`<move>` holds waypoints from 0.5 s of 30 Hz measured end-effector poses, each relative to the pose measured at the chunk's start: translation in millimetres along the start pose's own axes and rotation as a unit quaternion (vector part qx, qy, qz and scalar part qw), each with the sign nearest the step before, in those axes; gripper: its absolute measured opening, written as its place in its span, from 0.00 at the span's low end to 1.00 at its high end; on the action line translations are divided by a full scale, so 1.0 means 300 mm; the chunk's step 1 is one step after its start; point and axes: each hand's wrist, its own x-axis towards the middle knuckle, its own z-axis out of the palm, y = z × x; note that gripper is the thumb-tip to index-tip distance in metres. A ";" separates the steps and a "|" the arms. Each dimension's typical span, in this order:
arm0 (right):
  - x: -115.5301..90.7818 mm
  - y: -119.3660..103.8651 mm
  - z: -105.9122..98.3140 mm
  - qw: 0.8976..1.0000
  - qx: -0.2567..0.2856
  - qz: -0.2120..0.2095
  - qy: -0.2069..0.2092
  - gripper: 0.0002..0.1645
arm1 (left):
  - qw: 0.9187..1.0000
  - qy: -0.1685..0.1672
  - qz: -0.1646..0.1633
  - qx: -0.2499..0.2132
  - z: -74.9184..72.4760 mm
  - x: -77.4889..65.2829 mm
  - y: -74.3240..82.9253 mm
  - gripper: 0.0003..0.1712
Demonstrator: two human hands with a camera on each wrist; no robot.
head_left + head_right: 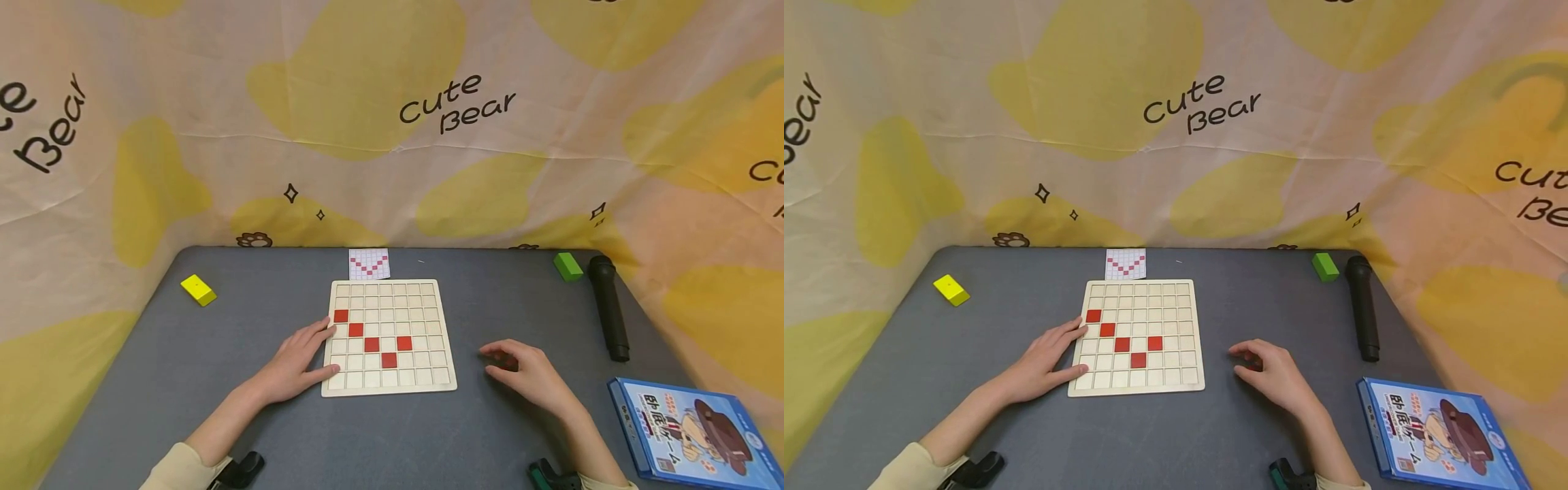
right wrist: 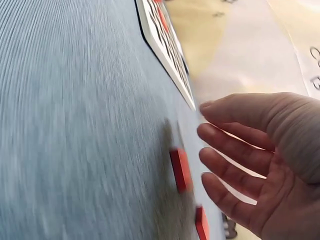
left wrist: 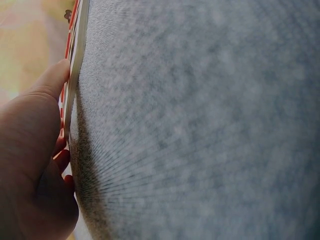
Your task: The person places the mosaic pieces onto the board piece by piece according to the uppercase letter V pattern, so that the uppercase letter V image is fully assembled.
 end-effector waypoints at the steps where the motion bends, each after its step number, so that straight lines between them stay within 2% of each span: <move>1: -0.008 0.005 -0.009 1.000 -0.005 0.000 -0.003 0.16 | 1.000 0.000 0.000 0.001 0.000 0.000 0.000 0.43; 10: -0.039 0.032 -0.043 0.999 -0.021 -0.012 -0.038 0.19 | 1.000 -0.006 -0.007 0.001 -0.003 -0.001 0.005 0.43; 15: -0.020 0.038 -0.017 0.999 -0.002 -0.020 -0.026 0.18 | 1.000 -0.007 -0.004 0.006 -0.004 -0.003 0.006 0.43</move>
